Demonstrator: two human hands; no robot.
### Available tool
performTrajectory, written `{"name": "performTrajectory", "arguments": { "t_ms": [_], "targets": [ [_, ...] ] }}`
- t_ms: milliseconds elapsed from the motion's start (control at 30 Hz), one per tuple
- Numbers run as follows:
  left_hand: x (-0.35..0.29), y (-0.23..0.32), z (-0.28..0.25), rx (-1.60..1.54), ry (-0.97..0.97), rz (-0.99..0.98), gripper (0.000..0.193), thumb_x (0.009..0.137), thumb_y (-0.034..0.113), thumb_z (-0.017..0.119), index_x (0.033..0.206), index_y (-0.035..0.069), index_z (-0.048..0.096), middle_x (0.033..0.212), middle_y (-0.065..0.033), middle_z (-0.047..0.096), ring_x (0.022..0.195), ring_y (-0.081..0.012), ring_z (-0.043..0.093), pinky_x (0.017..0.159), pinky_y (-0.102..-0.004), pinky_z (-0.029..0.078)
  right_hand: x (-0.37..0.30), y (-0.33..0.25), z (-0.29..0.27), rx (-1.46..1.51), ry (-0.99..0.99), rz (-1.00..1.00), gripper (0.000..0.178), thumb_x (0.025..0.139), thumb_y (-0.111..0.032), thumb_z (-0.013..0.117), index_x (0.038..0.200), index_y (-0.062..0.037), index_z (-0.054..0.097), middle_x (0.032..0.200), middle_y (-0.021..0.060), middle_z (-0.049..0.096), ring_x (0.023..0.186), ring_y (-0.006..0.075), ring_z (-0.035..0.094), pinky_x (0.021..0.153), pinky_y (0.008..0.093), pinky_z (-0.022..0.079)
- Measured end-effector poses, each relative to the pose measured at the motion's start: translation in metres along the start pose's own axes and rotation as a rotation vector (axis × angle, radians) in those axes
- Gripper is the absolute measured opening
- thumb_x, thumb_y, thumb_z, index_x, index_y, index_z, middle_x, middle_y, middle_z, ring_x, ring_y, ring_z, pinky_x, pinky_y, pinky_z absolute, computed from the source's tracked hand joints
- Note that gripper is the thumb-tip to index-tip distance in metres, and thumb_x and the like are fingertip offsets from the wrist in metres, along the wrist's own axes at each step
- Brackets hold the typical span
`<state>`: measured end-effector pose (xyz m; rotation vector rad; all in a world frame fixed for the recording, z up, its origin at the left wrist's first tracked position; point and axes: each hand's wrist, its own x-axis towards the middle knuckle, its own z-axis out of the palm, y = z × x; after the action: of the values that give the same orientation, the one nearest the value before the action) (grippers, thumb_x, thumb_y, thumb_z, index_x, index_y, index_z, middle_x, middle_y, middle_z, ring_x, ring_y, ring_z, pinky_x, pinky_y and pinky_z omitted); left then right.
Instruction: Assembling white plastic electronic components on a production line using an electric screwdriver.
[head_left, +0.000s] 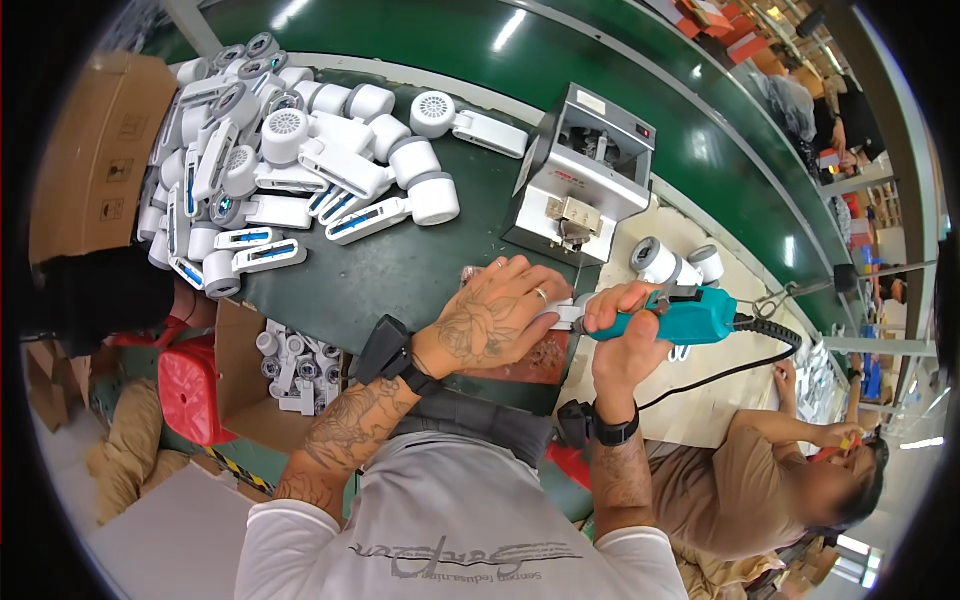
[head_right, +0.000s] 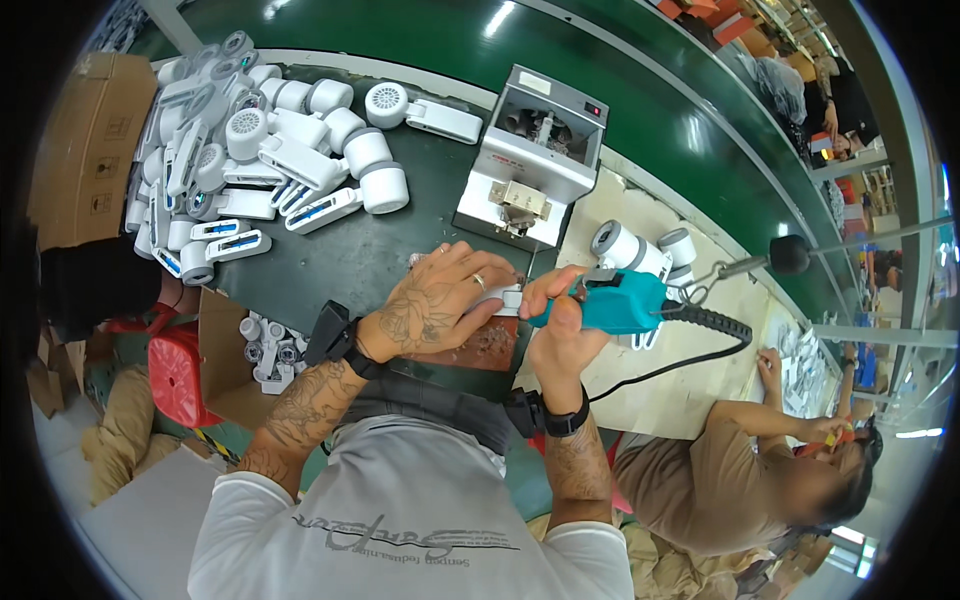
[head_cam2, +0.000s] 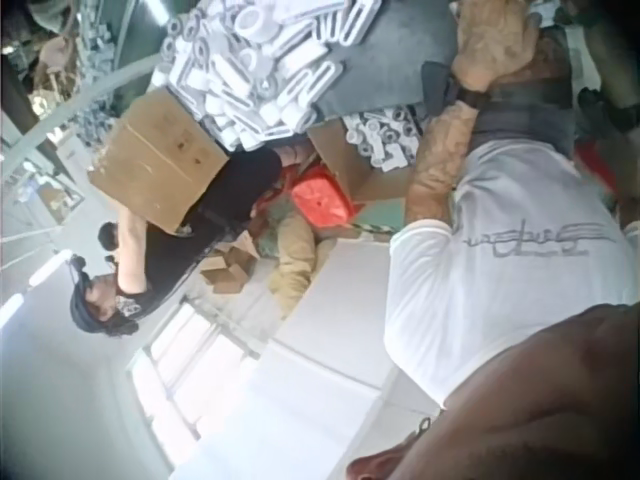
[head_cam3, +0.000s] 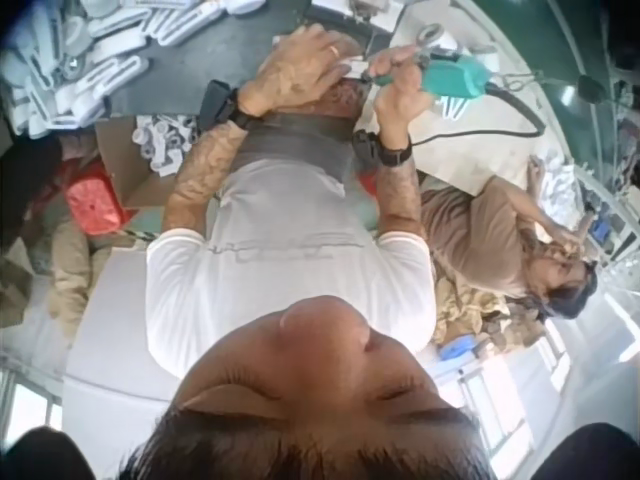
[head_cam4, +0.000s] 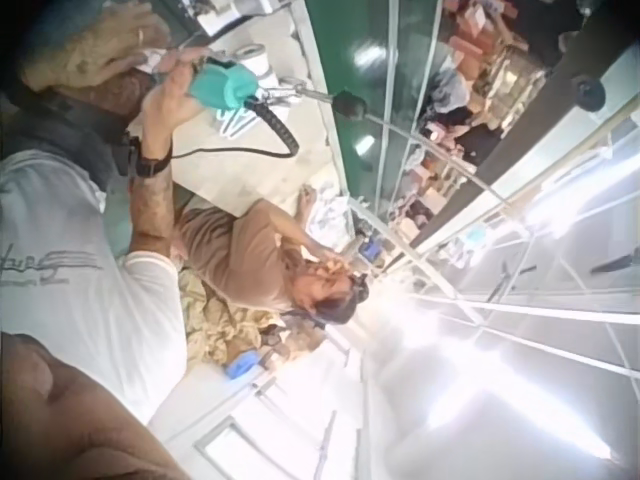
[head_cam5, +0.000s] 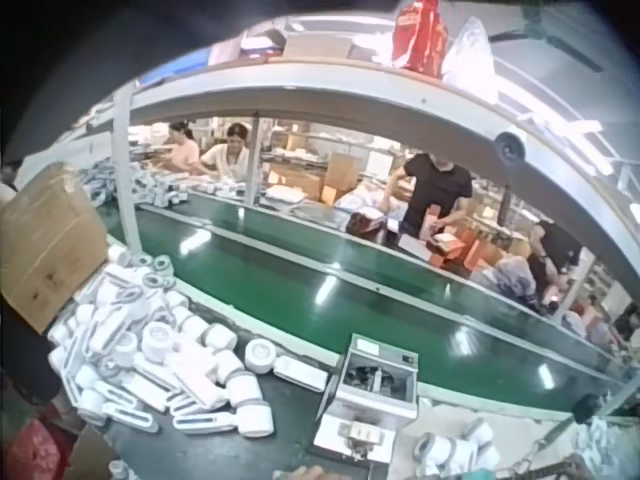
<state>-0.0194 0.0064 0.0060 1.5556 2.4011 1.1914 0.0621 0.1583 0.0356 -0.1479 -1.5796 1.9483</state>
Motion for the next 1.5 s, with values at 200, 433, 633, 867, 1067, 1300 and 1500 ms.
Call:
{"name": "performTrajectory", "arguments": {
  "t_ms": [200,433,633,867,1067,1300,1500],
  "targets": [
    [0.000,0.003,0.001,-0.010,0.012,0.010,0.032,0.089,0.021,0.062,0.118,0.006,0.062,0.121,-0.0068,0.057,0.102,-0.0285,0.053,0.090,-0.0425,0.043,-0.006,0.002,0.006,0.003,0.022,-0.043,0.043,0.091,-0.041,0.069,0.092,-0.0029,0.049,0.067,0.0066,0.051,0.058,0.0183,0.051,0.055,0.0319,0.045],
    [-0.018,0.018,-0.006,0.081,0.033,0.072,0.034,0.086,0.023,0.069,0.117,0.009,0.066,0.108,-0.0059,0.064,0.095,-0.0274,0.059,0.085,-0.0418,0.048,-0.026,-0.008,-0.005,0.076,0.036,0.066,0.036,0.097,-0.036,0.062,0.103,-0.0026,0.053,0.073,0.0066,0.055,0.064,0.0182,0.055,0.058,0.0322,0.046],
    [-0.053,0.029,-0.030,-0.064,0.422,-0.261,0.032,0.087,0.016,0.070,0.115,0.003,0.062,0.107,-0.0173,0.066,0.095,-0.0355,0.064,0.081,-0.0395,0.052,-0.062,-0.059,-0.014,0.081,0.182,-0.074,0.062,0.087,-0.066,0.059,0.096,-0.0061,0.047,0.062,0.0041,0.044,0.053,0.0163,0.044,0.050,0.0289,0.038],
    [-0.014,0.014,-0.051,0.320,0.509,-0.324,0.036,0.088,0.010,0.066,0.122,0.000,0.058,0.129,-0.0203,0.055,0.109,-0.0357,0.058,0.094,-0.0407,0.047,-0.075,-0.049,-0.036,0.115,0.122,-0.067,0.062,0.082,-0.054,0.072,0.102,-0.0006,0.049,0.071,0.0101,0.054,0.061,0.0213,0.054,0.055,0.0345,0.046],
    [0.037,0.063,0.033,-0.066,0.209,0.052,0.038,0.084,0.020,0.072,0.116,0.003,0.061,0.101,-0.0144,0.065,0.094,-0.0337,0.062,0.086,-0.0438,0.049,-0.089,-0.056,-0.042,0.090,0.101,-0.053,0.063,0.081,-0.052,0.075,0.105,0.0011,0.050,0.078,0.0107,0.057,0.067,0.0200,0.057,0.061,0.0321,0.048],
    [0.087,0.056,0.127,0.184,0.012,0.040,0.050,0.092,0.045,0.058,0.126,0.008,0.058,0.112,-0.0167,0.062,0.095,-0.0309,0.061,0.075,-0.0415,0.050,-0.098,-0.063,-0.049,-0.151,0.153,-0.068,0.068,0.081,-0.060,0.070,0.103,0.0013,0.050,0.068,0.0076,0.054,0.060,0.0189,0.056,0.055,0.0310,0.046],
    [0.071,0.055,0.104,0.161,0.041,-0.003,0.044,0.093,0.039,0.057,0.128,0.011,0.056,0.110,-0.0190,0.060,0.094,-0.0341,0.060,0.076,-0.0449,0.050,-0.092,-0.044,-0.067,-0.200,0.186,-0.046,0.039,0.083,-0.025,0.066,0.107,0.0028,0.054,0.077,0.0076,0.059,0.068,0.0159,0.059,0.062,0.0279,0.048]
  ]
}}
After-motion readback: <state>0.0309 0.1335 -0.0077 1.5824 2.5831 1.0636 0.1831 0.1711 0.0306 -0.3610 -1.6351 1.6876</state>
